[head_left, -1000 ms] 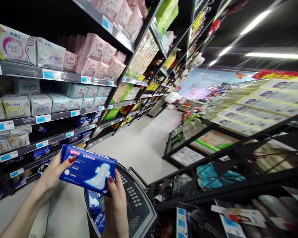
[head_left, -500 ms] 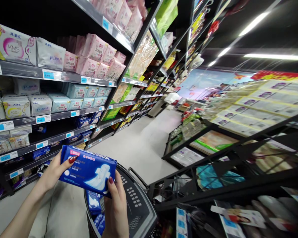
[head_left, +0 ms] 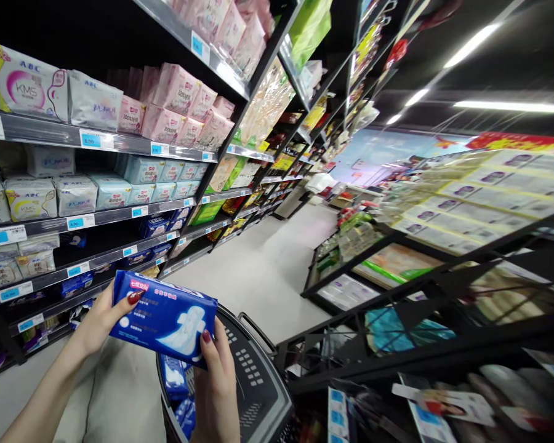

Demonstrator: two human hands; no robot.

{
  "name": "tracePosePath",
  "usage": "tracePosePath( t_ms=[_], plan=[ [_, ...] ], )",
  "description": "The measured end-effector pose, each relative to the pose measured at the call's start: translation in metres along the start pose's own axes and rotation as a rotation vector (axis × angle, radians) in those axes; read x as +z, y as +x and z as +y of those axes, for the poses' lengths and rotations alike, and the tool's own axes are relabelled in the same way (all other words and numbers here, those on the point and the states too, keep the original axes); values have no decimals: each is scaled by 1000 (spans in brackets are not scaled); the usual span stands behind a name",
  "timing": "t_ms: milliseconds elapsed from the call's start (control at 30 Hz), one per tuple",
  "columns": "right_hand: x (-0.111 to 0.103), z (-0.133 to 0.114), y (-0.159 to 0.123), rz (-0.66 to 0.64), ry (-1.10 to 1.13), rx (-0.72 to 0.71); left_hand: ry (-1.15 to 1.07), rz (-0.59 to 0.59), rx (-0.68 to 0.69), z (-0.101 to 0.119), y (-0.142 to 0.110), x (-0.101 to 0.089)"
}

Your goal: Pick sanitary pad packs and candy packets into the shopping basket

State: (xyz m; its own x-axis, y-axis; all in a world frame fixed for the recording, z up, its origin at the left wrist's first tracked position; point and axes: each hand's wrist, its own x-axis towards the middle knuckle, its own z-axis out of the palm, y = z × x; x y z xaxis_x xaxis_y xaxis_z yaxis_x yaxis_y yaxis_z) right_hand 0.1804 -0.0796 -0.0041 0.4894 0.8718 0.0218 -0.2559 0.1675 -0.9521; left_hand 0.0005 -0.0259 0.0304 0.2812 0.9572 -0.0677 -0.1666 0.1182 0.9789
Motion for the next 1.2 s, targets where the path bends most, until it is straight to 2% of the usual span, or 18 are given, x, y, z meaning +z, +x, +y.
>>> tracePosePath(
  t_ms=[200,267,367,433,500,600,700,900,1067,1200],
  plan=[
    [-3,4,1,19,-11,-33,-23,6,-5,0,-1,1],
    [-6,4,0,24,6,-29,-48,-44,20,1,0,-4],
    [-14,2,-3,-97,44,-93,-26,-205,153,0,2,-18],
    [-20,-1,-3,-228,57,-210,41,-292,255,-3,3,-29],
    [-24,-2,-3,-309,67,-331,78,-328,344,-6,4,-37],
    [-28,0,-1,-354,108,-432,45,-381,485,-7,2,-40],
    [-31,3,1,-375,121,-447,0,-414,547,-2,-1,-36],
    [-24,-4,-4,-330,94,-406,27,-370,483,-1,-2,-36],
    [-6,-14,-10,-134,21,-121,-12,-211,223,-5,1,-31],
    [3,-12,-6,-73,-69,-40,1,-93,52,1,2,-21]
  ],
)
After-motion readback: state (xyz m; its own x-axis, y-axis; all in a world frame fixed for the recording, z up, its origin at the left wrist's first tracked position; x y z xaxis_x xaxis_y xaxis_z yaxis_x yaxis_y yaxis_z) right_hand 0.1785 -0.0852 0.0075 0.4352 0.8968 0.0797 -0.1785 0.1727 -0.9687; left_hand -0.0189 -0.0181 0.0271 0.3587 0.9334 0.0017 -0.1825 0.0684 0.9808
